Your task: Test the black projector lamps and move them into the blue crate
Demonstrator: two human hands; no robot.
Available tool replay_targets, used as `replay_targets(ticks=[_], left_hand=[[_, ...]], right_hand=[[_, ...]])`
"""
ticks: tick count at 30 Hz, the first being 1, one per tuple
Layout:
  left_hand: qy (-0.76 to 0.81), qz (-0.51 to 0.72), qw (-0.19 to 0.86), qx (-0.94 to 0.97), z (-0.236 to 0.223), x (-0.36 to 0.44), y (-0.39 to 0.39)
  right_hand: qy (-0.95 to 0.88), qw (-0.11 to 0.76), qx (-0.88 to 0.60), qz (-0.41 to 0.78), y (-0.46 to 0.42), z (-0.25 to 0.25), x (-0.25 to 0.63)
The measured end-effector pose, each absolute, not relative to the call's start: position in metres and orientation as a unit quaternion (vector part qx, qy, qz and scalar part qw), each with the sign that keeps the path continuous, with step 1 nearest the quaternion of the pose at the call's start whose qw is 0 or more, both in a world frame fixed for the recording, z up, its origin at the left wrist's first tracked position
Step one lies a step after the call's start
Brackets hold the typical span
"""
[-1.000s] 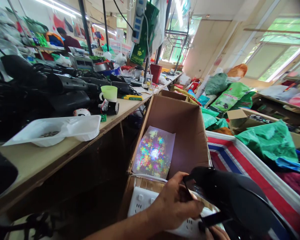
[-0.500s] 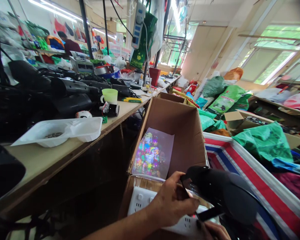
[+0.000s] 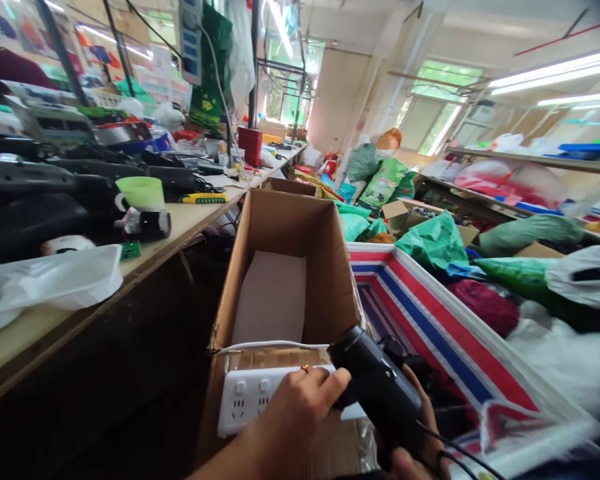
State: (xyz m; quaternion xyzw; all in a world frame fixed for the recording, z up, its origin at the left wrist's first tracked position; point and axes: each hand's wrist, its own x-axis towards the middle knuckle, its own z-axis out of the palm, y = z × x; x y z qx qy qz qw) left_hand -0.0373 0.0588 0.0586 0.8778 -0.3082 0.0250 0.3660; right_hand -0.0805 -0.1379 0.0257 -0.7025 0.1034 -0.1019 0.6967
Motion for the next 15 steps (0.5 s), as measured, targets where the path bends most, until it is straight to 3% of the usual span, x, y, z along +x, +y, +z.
replay_targets(ticks=[5, 9, 15], left_hand=[[-0.4, 0.14, 0.238, 0.874, 0.055, -0.05, 0.05], [-0.377, 0.252, 0.292, 0.842, 0.054, -0.057, 0.044], [-0.345, 0.31, 0.396, 0.792, 0.057, -0.057, 0.037]], right_hand=[[0.144, 0.7, -0.697, -0.062, -0.146, 0.011, -0.096], [0.152, 0.769, -0.618, -0.058, -0.148, -0.003, -0.103], [0.11, 0.825, -0.553, -0.036, -0.144, -0.001, -0.113]])
